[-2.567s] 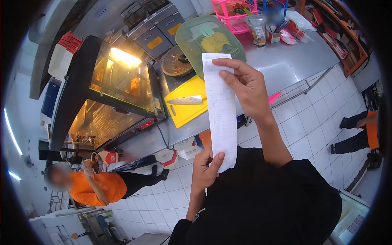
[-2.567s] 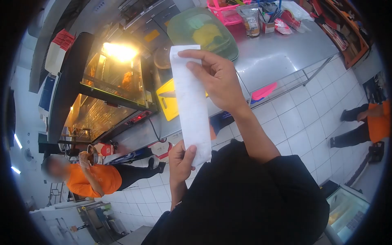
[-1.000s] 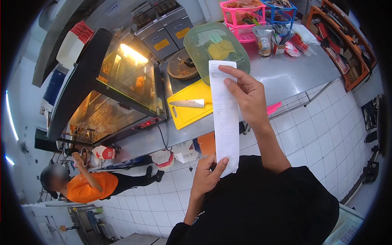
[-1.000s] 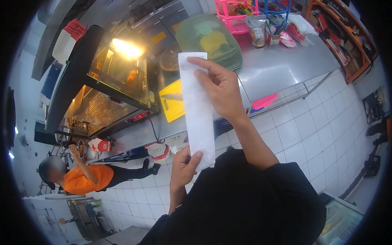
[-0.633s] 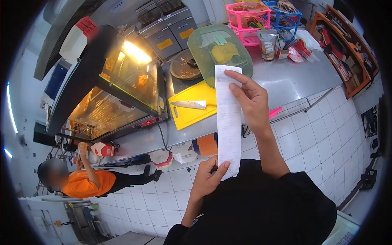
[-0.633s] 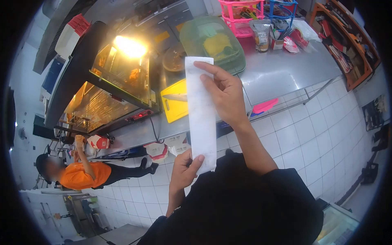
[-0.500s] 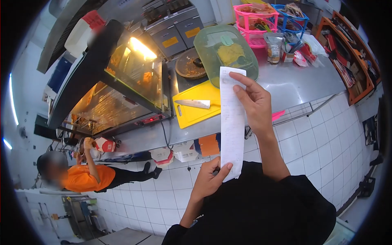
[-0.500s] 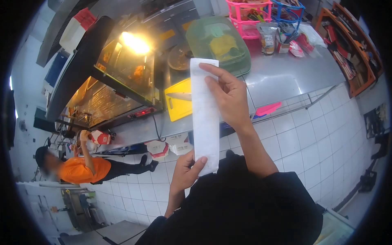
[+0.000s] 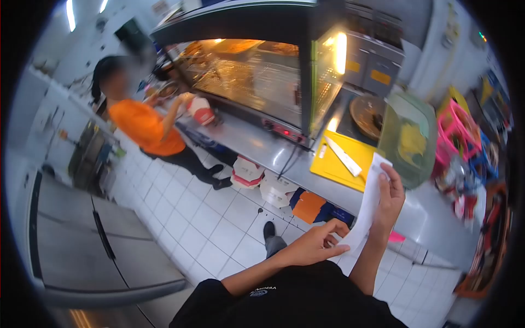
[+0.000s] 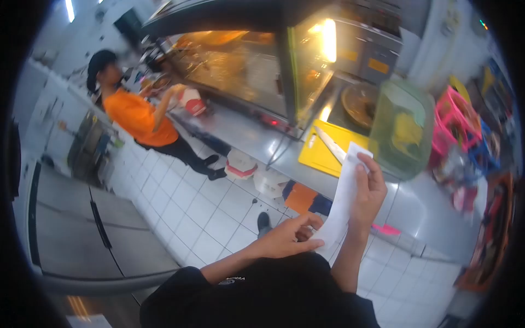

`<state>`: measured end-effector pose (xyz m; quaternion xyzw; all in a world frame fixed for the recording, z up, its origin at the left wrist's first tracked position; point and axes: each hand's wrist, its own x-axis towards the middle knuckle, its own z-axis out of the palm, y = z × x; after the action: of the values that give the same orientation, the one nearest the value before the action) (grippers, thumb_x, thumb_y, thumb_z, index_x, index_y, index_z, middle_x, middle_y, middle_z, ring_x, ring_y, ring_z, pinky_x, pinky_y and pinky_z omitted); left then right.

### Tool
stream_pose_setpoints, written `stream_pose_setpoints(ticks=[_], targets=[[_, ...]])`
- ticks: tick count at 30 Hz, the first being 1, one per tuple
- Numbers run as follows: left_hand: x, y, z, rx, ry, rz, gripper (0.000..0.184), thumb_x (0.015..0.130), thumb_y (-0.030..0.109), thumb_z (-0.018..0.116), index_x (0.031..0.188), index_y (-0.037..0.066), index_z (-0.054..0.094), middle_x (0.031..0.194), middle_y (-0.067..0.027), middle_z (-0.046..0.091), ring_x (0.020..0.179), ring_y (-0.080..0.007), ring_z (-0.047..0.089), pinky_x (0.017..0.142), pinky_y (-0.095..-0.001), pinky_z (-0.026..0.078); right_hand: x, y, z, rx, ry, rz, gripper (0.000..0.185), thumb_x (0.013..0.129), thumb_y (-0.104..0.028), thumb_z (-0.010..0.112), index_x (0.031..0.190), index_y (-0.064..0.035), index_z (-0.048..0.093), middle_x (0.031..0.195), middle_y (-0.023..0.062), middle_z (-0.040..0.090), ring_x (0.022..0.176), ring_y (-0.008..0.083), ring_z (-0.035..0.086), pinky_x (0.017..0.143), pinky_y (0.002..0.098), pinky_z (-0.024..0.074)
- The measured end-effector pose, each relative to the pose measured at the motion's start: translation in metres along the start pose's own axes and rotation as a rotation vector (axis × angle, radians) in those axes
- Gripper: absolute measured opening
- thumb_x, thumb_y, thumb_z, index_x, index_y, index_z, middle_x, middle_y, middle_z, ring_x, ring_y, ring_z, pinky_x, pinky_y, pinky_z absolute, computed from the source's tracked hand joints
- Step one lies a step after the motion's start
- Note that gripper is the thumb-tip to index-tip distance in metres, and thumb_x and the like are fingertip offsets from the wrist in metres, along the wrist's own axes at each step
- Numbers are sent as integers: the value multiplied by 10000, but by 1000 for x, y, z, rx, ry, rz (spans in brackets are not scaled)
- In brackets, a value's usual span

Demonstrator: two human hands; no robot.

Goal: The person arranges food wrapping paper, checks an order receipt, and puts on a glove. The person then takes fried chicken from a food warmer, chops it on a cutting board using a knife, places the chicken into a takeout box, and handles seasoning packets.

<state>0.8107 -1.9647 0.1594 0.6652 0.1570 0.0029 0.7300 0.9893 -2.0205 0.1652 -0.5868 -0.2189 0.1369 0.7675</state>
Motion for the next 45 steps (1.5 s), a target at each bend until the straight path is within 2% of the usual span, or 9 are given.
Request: stream_pose_setpoints(ticks=[8,13,19,24,27,31,36,40,45], targets=[[-33,-58,-107,-132,221,160,412,968,195,559,1303,-6,431,1142,-85,587,1061,-146,548,916,-299,442,-15,75,170,-183,-613,172,418,918,-18,554,1329,-41,485,1019,69,646,812,88,604,694,209,474],[-59,-67,-195,-402,415,323,275,985,165,520,1193,-11,485,1021,-91,624,911,-136,620,764,-300,510,10,81,329,-230,-955,63,638,901,-28,577,1478,-114,320,927,60,681,715,63,595,608,213,469],[-101,-49,-291,-493,352,328,272,1018,227,453,1169,19,544,1092,-83,640,826,-101,641,692,-261,496,25,37,479,-192,-975,93,671,903,-33,571,1495,-106,263,967,118,683,774,96,623,639,234,494],[-125,-70,-350,-477,481,608,576,1005,414,431,1398,-6,396,1365,-118,473,1268,-194,447,1064,-317,325,-9,53,482,-94,-1035,154,611,923,-39,554,1473,-84,291,961,110,679,779,77,617,637,205,479],[-136,-53,-374,-766,481,797,642,1001,465,397,1417,-21,355,1405,-119,425,1296,-198,416,1089,-333,300,-25,78,479,-214,-1095,62,534,929,-93,596,1398,-61,343,916,74,677,744,65,604,607,209,460],[-123,-38,-405,-784,725,524,510,1028,327,408,1407,-9,353,1334,-150,506,1199,-207,520,1004,-322,416,-46,110,468,-321,-986,-5,305,916,-70,627,1070,-68,363,868,124,680,727,117,638,538,234,465],[-91,-4,-436,-841,751,653,384,1038,320,387,1287,32,442,1034,-112,634,946,-173,635,845,-299,508,-60,115,439,-215,-805,327,279,936,-175,613,1106,-36,441,873,124,663,830,118,633,670,293,503],[-60,21,-451,-802,662,628,380,1026,334,427,1252,29,442,765,-25,522,683,-143,574,653,-263,483,-63,134,411,-310,-734,247,251,977,-218,551,1058,10,619,878,38,654,780,58,561,711,236,461],[-17,45,-456,-704,487,677,319,1028,338,421,1056,32,504,701,-12,497,647,-125,553,632,-255,472,-49,143,388,-428,-647,135,275,992,-223,513,1090,18,600,792,38,633,688,70,520,621,268,435]])
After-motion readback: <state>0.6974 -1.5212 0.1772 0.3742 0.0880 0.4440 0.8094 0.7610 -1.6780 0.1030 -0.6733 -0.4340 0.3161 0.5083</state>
